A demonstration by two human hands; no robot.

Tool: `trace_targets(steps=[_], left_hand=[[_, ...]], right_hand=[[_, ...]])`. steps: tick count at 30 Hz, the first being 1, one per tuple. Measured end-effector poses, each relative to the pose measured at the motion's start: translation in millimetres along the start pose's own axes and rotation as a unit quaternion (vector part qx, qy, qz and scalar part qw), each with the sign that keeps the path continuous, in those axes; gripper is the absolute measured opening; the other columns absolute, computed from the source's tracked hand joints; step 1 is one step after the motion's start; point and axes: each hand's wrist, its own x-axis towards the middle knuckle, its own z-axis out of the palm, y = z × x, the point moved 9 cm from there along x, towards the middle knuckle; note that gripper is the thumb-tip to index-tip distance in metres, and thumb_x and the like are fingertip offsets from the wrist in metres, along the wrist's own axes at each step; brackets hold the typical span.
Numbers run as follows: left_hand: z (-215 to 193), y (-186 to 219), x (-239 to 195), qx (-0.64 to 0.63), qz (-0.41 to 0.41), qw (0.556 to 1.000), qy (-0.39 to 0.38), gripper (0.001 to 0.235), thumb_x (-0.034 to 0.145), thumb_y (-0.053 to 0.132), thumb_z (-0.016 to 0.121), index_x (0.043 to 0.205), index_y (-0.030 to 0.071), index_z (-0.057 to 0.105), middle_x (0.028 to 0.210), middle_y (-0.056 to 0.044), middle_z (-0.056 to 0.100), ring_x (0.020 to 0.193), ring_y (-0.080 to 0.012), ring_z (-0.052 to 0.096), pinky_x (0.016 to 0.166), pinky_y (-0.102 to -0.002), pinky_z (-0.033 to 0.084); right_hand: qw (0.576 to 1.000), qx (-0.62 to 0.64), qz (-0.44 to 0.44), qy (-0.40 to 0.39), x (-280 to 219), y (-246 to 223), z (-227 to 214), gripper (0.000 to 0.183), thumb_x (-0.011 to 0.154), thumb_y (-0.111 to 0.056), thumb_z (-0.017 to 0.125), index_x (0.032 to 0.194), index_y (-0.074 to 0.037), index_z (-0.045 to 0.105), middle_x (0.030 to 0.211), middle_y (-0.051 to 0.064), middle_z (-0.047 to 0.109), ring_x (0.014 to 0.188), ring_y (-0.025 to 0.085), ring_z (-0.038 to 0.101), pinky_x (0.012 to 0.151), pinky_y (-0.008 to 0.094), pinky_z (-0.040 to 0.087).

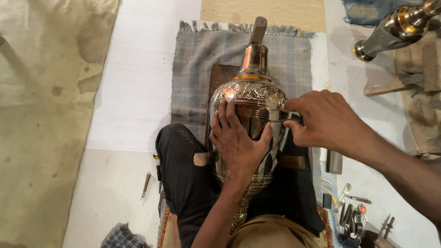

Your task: The person hammers a metal vessel with a wooden mallet and a metal punch to shape the neck. They then use a small metal tool to smooth or refine the surface of the vessel's body.

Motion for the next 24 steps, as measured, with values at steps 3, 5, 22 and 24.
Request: trace_targets(steps=[3, 5, 22, 24], left_hand=[[0, 0, 0, 0.003, 0.0, 1.0, 0.001, 0.108, 0.075, 0.056, 0.081, 0.154, 0.008, 0.025, 0.154, -0.018, 0.035, 0.144, -0.0413, 0.029, 0.111, -0.063, 0.03], [0, 0, 0, 0.003, 0.0, 1.0, 0.0, 0.108, 0.075, 0.057, 0.08, 0.154, 0.008, 0.024, 0.155, -0.017, 0.034, 0.144, -0.0409, 0.029, 0.111, -0.063, 0.03], [-2, 2, -1, -0.002, 0.011, 1.0, 0.013, 0.107, 0.077, 0.061, 0.077, 0.155, 0.009, 0.025, 0.154, -0.018, 0.036, 0.143, -0.0426, 0.032, 0.11, -0.064, 0.03], [-2, 3, -2, -0.001, 0.01, 1.0, 0.021, 0.105, 0.08, 0.06, 0.076, 0.155, 0.009, 0.025, 0.155, -0.018, 0.037, 0.143, -0.0428, 0.032, 0.112, -0.064, 0.03]], right_hand=[[1.0, -0.005, 0.002, -0.006, 1, -2, 0, 0.036, 0.077, -0.025, 0.079, 0.11, -0.012, 0.077, 0.075, 0.02, 0.071, 0.074, 0.041, 0.07, 0.067, 0.052, 0.054], [1.0, -0.005, -0.014, 0.011, 1, -7, -5, 0.036, 0.076, -0.025, 0.08, 0.109, -0.01, 0.077, 0.075, 0.021, 0.071, 0.075, 0.042, 0.069, 0.067, 0.053, 0.054], [0.937, -0.271, -0.215, -0.055, -1, -33, 37, 0.033, 0.088, -0.024, 0.069, 0.114, -0.004, 0.067, 0.075, 0.012, 0.065, 0.061, 0.027, 0.07, 0.051, 0.042, 0.054], [0.864, -0.371, -0.333, -0.067, -8, -40, 55, 0.026, 0.098, -0.026, 0.065, 0.107, -0.001, 0.065, 0.066, 0.006, 0.06, 0.055, 0.018, 0.065, 0.047, 0.036, 0.052]])
